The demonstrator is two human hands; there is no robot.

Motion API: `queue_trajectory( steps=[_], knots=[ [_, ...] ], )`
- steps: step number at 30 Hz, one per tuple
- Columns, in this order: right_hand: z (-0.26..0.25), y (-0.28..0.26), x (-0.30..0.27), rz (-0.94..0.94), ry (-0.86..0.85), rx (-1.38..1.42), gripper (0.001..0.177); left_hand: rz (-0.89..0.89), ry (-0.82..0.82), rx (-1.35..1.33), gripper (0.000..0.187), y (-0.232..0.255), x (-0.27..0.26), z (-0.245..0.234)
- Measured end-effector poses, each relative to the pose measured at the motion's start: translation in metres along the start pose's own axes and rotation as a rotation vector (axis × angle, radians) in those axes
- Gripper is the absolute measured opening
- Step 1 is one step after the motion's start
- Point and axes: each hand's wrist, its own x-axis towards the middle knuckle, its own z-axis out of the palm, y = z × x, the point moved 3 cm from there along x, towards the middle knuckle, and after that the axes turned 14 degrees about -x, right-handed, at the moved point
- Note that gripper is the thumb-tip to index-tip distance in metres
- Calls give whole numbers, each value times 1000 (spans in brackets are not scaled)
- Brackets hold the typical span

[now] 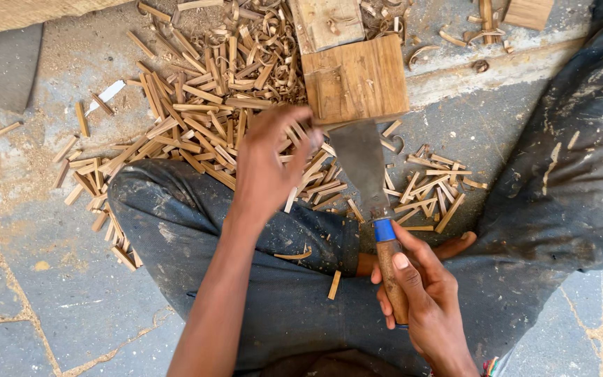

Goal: The person sits cross-legged on the floor and uses a chisel to carve small pieces of wood. They repeatedly pick up wood scraps, position them against a larger wooden block, and strike the chisel to shape the wood, creating a pile of shavings.

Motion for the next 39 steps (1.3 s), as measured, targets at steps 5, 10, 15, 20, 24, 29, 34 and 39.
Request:
queue_trajectory(
  steps=[5,10,15,20,24,29,34,39],
  knots=[
    [18,-3,7,-2,-72,-27,53,132,-383,241,51,31,-50,-2],
    [32,-9,12,14,-96,-53,54,83,-397,207,48,35,-57,-4],
    [37,-11,17,80,-80,-11,54,90,-372,192,46,31,-55,-3],
    [38,-10,18,79,-109,42,52,92,-381,185,46,30,-55,-2],
    [41,-9,19,70,-106,21,49,89,-377,191,46,26,-61,8],
    [52,-18,32,86,-61,1,46,87,-391,254,55,6,-59,14],
    [63,-28,65,22,-48,-17,45,194,-404,361,65,-28,-21,15],
    [72,-40,75,-125,-91,85,46,182,-318,244,54,-7,-14,4]
  ],
)
